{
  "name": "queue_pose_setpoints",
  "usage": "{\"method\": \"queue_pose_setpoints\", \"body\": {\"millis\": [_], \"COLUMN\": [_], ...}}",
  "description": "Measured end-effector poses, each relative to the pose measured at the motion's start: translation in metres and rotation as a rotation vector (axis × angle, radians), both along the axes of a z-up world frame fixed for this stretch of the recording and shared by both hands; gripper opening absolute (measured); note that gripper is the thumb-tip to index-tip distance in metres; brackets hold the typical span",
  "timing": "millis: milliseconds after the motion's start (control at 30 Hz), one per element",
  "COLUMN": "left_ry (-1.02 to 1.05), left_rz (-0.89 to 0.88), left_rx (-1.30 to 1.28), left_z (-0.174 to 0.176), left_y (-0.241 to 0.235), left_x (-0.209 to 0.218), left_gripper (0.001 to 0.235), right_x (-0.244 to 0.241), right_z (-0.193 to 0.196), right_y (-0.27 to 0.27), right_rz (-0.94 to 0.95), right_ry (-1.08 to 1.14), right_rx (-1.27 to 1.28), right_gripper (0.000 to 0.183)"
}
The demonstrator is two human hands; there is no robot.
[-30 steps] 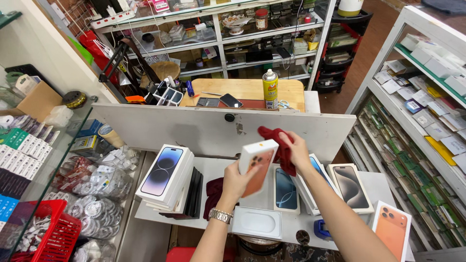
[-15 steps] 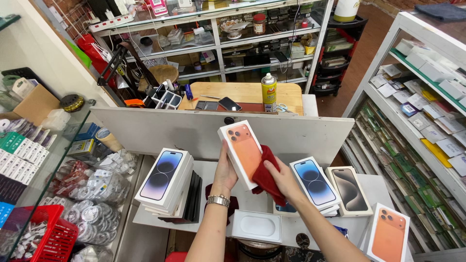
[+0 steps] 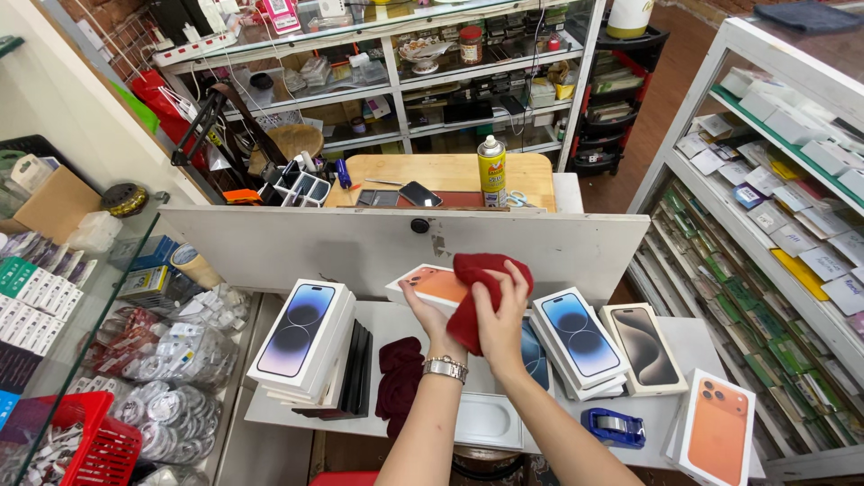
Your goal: The person wipes the surfaces of multiple smartphone boxes with a red cloth. They handle each box one at a time, turning them over to wipe different sides, then place them back on the counter.
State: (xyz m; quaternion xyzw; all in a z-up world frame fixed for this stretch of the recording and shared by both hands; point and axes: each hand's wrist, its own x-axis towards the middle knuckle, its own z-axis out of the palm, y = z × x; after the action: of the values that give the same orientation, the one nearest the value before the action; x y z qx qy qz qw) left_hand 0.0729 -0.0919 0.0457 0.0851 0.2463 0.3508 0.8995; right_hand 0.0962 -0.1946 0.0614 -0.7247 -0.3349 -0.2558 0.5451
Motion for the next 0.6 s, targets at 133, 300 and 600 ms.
{"method": "queue_pose_setpoints", "body": {"millis": [133,300,600], "left_ry": [-0.001,0.008,0.086], "left_rz": [-0.042,-0.201,-0.495], "left_rx": [0.022,0.373,0.549], "left_z": [0.007,0.019,0.015], "left_y": [0.000,0.027,-0.002], "left_x": [-0.006,-0.021,-0.025], "left_gripper": [0.081,0.083,0.082], "right_x": [0.033,0.058,0.012], "right_z": [-0.004,0.024,0.049], "right_y": [-0.007,-0.038,-0.004], "right_rz": [0.135,0.267,0.345], "right_ry": [0.574,0.730,-0.056], "right_rx": [0.246,0.136,-0.568], "right_gripper": [0.030,0.036,0.059]}}
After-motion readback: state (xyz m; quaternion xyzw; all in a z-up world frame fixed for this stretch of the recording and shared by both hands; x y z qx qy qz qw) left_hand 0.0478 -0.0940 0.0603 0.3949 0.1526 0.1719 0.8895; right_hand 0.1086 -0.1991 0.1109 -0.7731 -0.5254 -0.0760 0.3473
